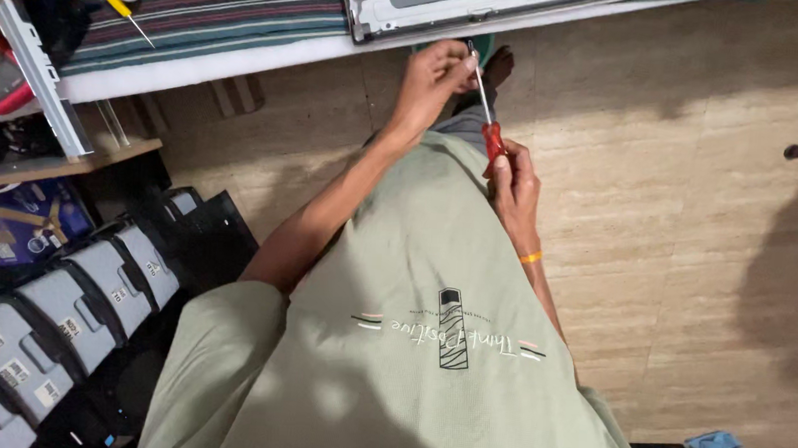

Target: The person uses a red-handled screwdriver to remove and install screws on a disassembled electronic device. They handle a white metal bracket, aligning and securing it to the device chassis, and manipulate internal components including a circuit board.

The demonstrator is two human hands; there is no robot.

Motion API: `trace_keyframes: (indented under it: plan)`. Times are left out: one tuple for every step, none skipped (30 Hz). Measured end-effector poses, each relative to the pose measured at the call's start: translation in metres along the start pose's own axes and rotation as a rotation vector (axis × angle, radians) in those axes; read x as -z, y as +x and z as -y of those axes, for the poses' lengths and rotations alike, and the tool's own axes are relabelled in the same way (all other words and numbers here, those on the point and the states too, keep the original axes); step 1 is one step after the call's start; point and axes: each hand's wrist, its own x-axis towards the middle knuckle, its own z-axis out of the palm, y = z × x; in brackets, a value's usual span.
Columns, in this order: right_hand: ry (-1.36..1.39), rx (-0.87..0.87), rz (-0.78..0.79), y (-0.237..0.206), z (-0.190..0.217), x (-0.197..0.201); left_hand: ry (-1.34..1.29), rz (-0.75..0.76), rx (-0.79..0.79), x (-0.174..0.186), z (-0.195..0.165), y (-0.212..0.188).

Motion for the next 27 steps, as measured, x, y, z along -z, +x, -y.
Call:
trace_keyframes:
  plan:
    - [0.012, 0.031, 0.001, 0.000, -0.003, -0.003, -0.045, 0.009, 0.068, -0.002, 0.012, 0.005]
    - [0.027, 0.065, 0.002, 0.001, -0.006, -0.008, -0.086, 0.017, 0.135, -0.002, 0.023, 0.009]
    - [0.042, 0.096, 0.006, 0.001, -0.007, -0.011, -0.125, 0.023, 0.205, -0.001, 0.030, 0.013]
    - [0.039, 0.086, -0.009, 0.002, -0.007, -0.013, -0.118, 0.019, 0.192, -0.001, 0.036, 0.016]
    - [0.038, 0.075, -0.025, 0.003, -0.008, -0.015, -0.109, 0.017, 0.180, 0.001, 0.040, 0.018]
    - [0.036, 0.067, -0.043, 0.006, -0.007, -0.017, -0.099, 0.017, 0.165, 0.003, 0.042, 0.022]
    - [0.045, 0.051, -0.052, 0.007, -0.007, -0.019, -0.134, 0.022, 0.155, 0.004, 0.044, 0.024]
    - [0.054, 0.038, -0.062, 0.009, -0.006, -0.021, -0.167, 0.028, 0.143, 0.006, 0.044, 0.027]
    - [0.063, 0.025, -0.071, 0.012, -0.006, -0.022, -0.201, 0.034, 0.131, 0.008, 0.043, 0.029]
    - [0.085, 0.046, -0.067, 0.013, -0.005, -0.023, -0.197, 0.043, 0.138, 0.009, 0.043, 0.030]
    - [0.106, 0.072, -0.063, 0.015, -0.005, -0.025, -0.193, 0.052, 0.141, 0.010, 0.042, 0.032]
    - [0.127, 0.098, -0.058, 0.016, -0.005, -0.026, -0.189, 0.060, 0.143, 0.011, 0.042, 0.034]
    - [0.135, 0.081, -0.056, 0.016, -0.004, -0.027, -0.201, 0.064, 0.140, 0.011, 0.041, 0.035]
    - [0.143, 0.063, -0.053, 0.015, -0.005, -0.028, -0.214, 0.066, 0.137, 0.012, 0.041, 0.035]
    - [0.152, 0.049, -0.051, 0.015, -0.005, -0.028, -0.226, 0.070, 0.131, 0.012, 0.041, 0.035]
    - [0.154, 0.045, -0.050, 0.014, -0.006, -0.029, -0.224, 0.063, 0.134, 0.011, 0.041, 0.035]
    - [0.157, 0.041, -0.049, 0.014, -0.007, -0.030, -0.221, 0.056, 0.138, 0.011, 0.041, 0.035]
    - [0.160, 0.038, -0.048, 0.014, -0.008, -0.030, -0.218, 0.050, 0.140, 0.011, 0.041, 0.035]
    - [0.199, 0.022, -0.033, 0.014, -0.010, -0.030, -0.218, 0.039, 0.145, 0.010, 0.041, 0.035]
    - [0.239, 0.008, -0.019, 0.014, -0.012, -0.030, -0.218, 0.029, 0.148, 0.009, 0.041, 0.035]
    - [0.279, -0.004, -0.006, 0.016, -0.014, -0.030, -0.217, 0.021, 0.148, 0.007, 0.041, 0.035]
    - [0.397, -0.059, 0.030, 0.017, -0.016, -0.029, -0.212, 0.001, 0.160, 0.006, 0.040, 0.035]
    - [0.515, -0.116, 0.065, 0.019, -0.018, -0.028, -0.207, -0.020, 0.173, 0.004, 0.040, 0.035]
    - [0.634, -0.169, 0.101, 0.022, -0.021, -0.028, -0.200, -0.040, 0.182, 0.003, 0.039, 0.036]
    - [0.802, -0.250, 0.156, 0.023, -0.023, -0.025, -0.204, -0.057, 0.180, 0.001, 0.039, 0.036]
    - [0.969, -0.335, 0.211, 0.025, -0.025, -0.022, -0.209, -0.074, 0.180, -0.002, 0.039, 0.037]
    - [1.136, -0.423, 0.266, 0.026, -0.028, -0.020, -0.213, -0.093, 0.180, -0.003, 0.039, 0.037]
